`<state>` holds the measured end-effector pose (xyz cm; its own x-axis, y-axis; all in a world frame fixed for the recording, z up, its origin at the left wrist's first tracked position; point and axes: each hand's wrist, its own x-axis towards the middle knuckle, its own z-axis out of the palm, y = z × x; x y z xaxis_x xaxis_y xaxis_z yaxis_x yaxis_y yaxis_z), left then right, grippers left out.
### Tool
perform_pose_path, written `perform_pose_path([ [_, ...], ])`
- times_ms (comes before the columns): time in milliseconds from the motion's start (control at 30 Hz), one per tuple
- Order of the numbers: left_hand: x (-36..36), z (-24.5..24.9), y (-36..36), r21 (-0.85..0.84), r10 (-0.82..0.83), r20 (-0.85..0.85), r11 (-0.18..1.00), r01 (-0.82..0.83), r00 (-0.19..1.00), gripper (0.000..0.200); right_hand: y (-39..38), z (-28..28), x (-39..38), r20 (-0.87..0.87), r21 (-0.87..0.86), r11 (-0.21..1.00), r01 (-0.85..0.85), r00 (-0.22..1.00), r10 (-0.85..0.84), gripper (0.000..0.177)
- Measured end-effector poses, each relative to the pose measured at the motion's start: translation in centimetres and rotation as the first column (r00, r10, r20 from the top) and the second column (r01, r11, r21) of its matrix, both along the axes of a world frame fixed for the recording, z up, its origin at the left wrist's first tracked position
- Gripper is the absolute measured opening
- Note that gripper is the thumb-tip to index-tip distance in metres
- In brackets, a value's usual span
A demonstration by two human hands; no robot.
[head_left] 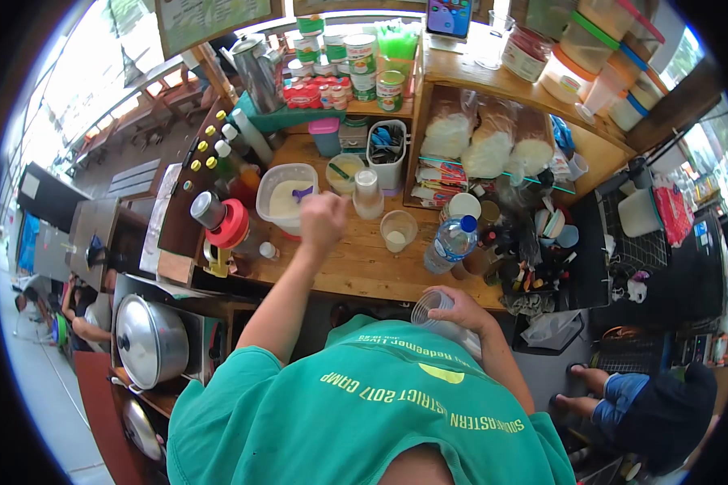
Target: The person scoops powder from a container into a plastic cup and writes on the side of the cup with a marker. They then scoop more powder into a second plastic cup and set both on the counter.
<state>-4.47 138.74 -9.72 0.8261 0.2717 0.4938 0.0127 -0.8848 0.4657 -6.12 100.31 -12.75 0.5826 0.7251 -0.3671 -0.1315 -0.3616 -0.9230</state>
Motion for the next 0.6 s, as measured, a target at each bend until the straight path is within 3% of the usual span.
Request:
perform_pose_path([
  [33,0.3,1.1,1.8,-0.134,0.127,-0.063,0.982,-0.134,0.990,0.014,0.1,0.1,0.1,-0.035,0.000,1.000,-0.004,0.999,0.004,0.068],
  [100,2.5,-0.8,7.6,0.048,0.311,-0.167,0.951,-0.307,0.936,0.012,0.5,0.0,0.3,-0.076,0.001,1.000,-0.007,0.997,0.007,0.068],
  [133,2.9,-1.0,9.5,0.049,0.311,-0.171,0.950,-0.307,0.935,0.012,0.9,0.0,0.4,-0.077,0.011,0.999,-0.032,0.996,0.033,0.069],
  [200,3.7,-1.6,11.9,0.161,0.135,-0.349,0.983,-0.082,0.927,0.013,1.9,0.2,0.7,-0.083,0.016,0.998,-0.054,0.995,0.055,0.070],
  [233,4.5,-2.0,12.5,0.158,0.130,-0.350,0.984,-0.078,0.928,0.013,2.6,0.4,1.0,-0.035,0.013,0.995,-0.095,0.995,0.095,0.072],
  [300,6.0,-2.6,13.3,0.164,0.004,-0.614,0.979,0.123,0.789,0.016,4.1,1.1,1.1,0.011,0.002,0.992,-0.124,0.992,0.124,0.075],
  [433,6.5,-2.8,15.1,0.172,-0.048,-0.555,0.970,0.171,0.830,0.018,7.5,2.1,1.7,0.045,-0.090,0.980,-0.176,0.983,0.180,0.079],
  [500,6.0,-2.2,16.4,0.113,0.041,-0.399,0.994,0.004,0.916,0.017,9.1,1.9,2.0,0.089,-0.119,0.979,-0.164,0.981,0.175,0.080],
  [533,6.0,-2.4,16.8,0.113,0.020,-0.388,0.993,0.025,0.921,0.017,10.0,1.6,2.2,0.111,-0.131,0.977,-0.168,0.977,0.183,0.080],
  [600,5.8,-3.6,17.7,-0.124,0.032,-0.094,0.991,-0.043,0.995,0.020,12.5,2.1,2.4,0.141,-0.131,0.976,-0.176,0.971,0.194,0.082],
])
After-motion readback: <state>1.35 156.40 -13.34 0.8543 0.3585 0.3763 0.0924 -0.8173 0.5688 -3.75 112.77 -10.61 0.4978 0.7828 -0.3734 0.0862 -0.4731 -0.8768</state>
